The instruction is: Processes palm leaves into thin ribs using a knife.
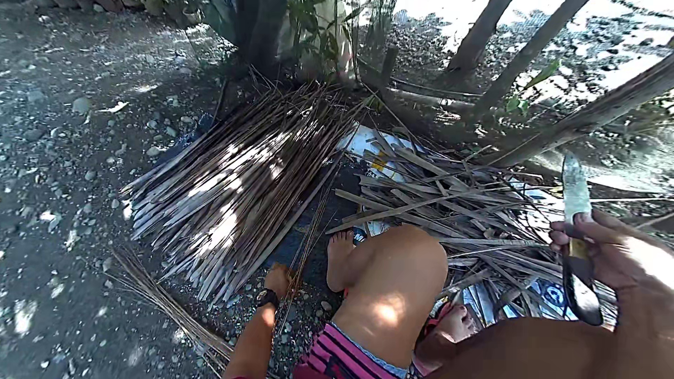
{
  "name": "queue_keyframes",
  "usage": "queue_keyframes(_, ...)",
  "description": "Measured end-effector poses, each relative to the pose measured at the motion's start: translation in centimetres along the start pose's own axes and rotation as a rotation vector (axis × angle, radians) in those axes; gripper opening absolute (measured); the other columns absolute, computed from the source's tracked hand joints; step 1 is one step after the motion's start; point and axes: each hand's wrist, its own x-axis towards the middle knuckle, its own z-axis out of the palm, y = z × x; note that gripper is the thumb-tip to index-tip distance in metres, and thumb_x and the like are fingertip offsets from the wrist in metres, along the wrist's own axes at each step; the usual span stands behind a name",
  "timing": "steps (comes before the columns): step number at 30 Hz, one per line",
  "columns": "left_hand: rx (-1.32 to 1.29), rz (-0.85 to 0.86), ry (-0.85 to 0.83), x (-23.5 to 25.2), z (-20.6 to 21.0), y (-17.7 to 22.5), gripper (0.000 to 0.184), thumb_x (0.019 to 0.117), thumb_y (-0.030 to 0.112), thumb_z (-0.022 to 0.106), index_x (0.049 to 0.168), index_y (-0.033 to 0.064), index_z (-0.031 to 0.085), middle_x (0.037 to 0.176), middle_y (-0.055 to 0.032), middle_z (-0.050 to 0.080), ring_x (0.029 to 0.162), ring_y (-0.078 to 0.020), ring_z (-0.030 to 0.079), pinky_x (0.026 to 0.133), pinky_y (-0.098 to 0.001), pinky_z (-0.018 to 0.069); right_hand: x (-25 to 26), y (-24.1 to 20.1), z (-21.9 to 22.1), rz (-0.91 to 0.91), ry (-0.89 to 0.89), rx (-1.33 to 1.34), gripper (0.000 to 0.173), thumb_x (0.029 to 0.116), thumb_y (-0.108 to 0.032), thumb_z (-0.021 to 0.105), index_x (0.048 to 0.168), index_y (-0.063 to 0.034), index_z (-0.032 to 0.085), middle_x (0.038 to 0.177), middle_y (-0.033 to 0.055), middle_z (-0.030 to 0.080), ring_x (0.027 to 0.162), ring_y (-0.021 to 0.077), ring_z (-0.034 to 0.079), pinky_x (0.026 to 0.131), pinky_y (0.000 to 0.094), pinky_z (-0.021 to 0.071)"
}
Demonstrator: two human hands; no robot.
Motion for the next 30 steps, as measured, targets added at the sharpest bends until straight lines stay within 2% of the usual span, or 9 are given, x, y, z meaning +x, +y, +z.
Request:
queue_keyframes(3, -0.097, -0.089, 0.115, 0.6, -0.8, -1.3, 0.044, 0.0982, 0.005, 0.057, 0.142, 0.0014, 0.055, 0.153, -0.0250, 0.043, 0.135, -0.0408, 0.052, 0.110, -0.0526, 0.0450, 0.1, 0.0, 0.0, 0.001, 0.017, 0.019, 0.018, 0.1113, -0.016, 0.033, 0.115, -0.0135, 0.051, 0.070, -0.0055, 0.063, 0.048, 0.0046, 0.059, 0.045, 0.0201, 0.0527)
queue_keyframes(6, -0.141, -0.158, 0.203, 1.3, -1.4, -2.5, 0.050, 0.0986, 0.003, 0.056, 0.148, -0.0004, 0.048, 0.158, -0.0257, 0.037, 0.139, -0.0415, 0.047, 0.113, -0.0510, 0.0421, 0.2, -0.4, -0.1, 0.005, 0.053, 0.144, 0.027, 0.1126, -0.018, 0.030, 0.102, -0.0132, 0.054, 0.067, -0.0062, 0.063, 0.051, 0.0027, 0.060, 0.048, 0.0165, 0.0528)
queue_keyframes(8, -0.129, -0.201, 0.205, 1.7, -1.9, -3.1, 0.056, 0.0991, 0.006, 0.057, 0.152, -0.0009, 0.041, 0.160, -0.0253, 0.034, 0.144, -0.0417, 0.041, 0.116, -0.0505, 0.0381, 0.1, -0.7, -0.1, -0.017, 0.099, 0.313, 0.035, 0.1134, -0.021, 0.026, 0.096, -0.0118, 0.055, 0.067, -0.0060, 0.063, 0.054, 0.0011, 0.061, 0.052, 0.0138, 0.0522)
queue_keyframes(12, -0.090, -0.289, 0.116, 2.0, -1.8, -3.4, 0.066, 0.1017, 0.016, 0.058, 0.158, -0.0003, 0.029, 0.161, -0.0267, 0.033, 0.147, -0.0437, 0.035, 0.117, -0.0562, 0.0336, -0.2, -1.1, -0.4, -0.084, 0.244, 0.527, 0.027, 0.1125, -0.015, 0.028, 0.100, -0.0098, 0.051, 0.070, -0.0035, 0.064, 0.058, 0.0028, 0.064, 0.057, 0.0158, 0.0562)
queue_keyframes(18, -0.054, -0.369, 0.102, 3.2, -1.2, -2.8, 0.069, 0.0979, 0.017, 0.066, 0.157, 0.0015, 0.033, 0.161, -0.0282, 0.030, 0.145, -0.0456, 0.036, 0.113, -0.0560, 0.0397, 0.3, -1.1, -1.2, -0.049, 0.324, 0.528, 0.026, 0.1116, -0.014, 0.032, 0.097, -0.0100, 0.053, 0.069, -0.0031, 0.063, 0.057, 0.0048, 0.063, 0.057, 0.0183, 0.0565)
queue_keyframes(21, -0.032, -0.396, 0.108, 3.7, -1.2, -3.1, 0.066, 0.0943, 0.020, 0.071, 0.151, -0.0005, 0.043, 0.160, -0.0297, 0.030, 0.146, -0.0465, 0.035, 0.111, -0.0597, 0.0388, 0.0, -1.3, -0.9, -0.059, 0.339, 0.551, 0.024, 0.1118, -0.016, 0.032, 0.100, -0.0104, 0.052, 0.071, -0.0036, 0.063, 0.059, 0.0046, 0.064, 0.059, 0.0184, 0.0572)
queue_keyframes(24, -0.039, -0.429, 0.111, 3.7, -0.5, -3.7, 0.069, 0.0944, 0.024, 0.072, 0.151, -0.0025, 0.042, 0.160, -0.0293, 0.031, 0.147, -0.0451, 0.035, 0.112, -0.0605, 0.0375, -0.7, -1.8, -0.5, -0.045, 0.357, 0.611, 0.021, 0.1114, -0.016, 0.034, 0.102, -0.0107, 0.052, 0.072, -0.0029, 0.065, 0.062, 0.0034, 0.066, 0.060, 0.0174, 0.0572)
queue_keyframes(27, -0.067, -0.395, 0.139, 3.2, 0.0, -4.3, 0.066, 0.1005, 0.026, 0.064, 0.154, -0.0021, 0.037, 0.156, -0.0290, 0.040, 0.144, -0.0446, 0.039, 0.112, -0.0619, 0.0365, -1.1, -2.2, -0.4, -0.037, 0.366, 0.638, 0.019, 0.1109, -0.014, 0.036, 0.100, -0.0110, 0.051, 0.070, -0.0037, 0.063, 0.060, 0.0022, 0.064, 0.058, 0.0156, 0.0567)
queue_keyframes(30, -0.112, -0.262, 0.256, 1.0, -0.4, -4.3, 0.049, 0.1077, 0.025, 0.049, 0.149, -0.0027, 0.045, 0.148, -0.0311, 0.048, 0.139, -0.0477, 0.046, 0.112, -0.0640, 0.0370, -0.7, -2.3, -0.8, -0.024, 0.296, 0.563, 0.027, 0.1117, -0.016, 0.033, 0.095, -0.0107, 0.053, 0.063, -0.0065, 0.059, 0.051, -0.0019, 0.058, 0.050, 0.0111, 0.0507)
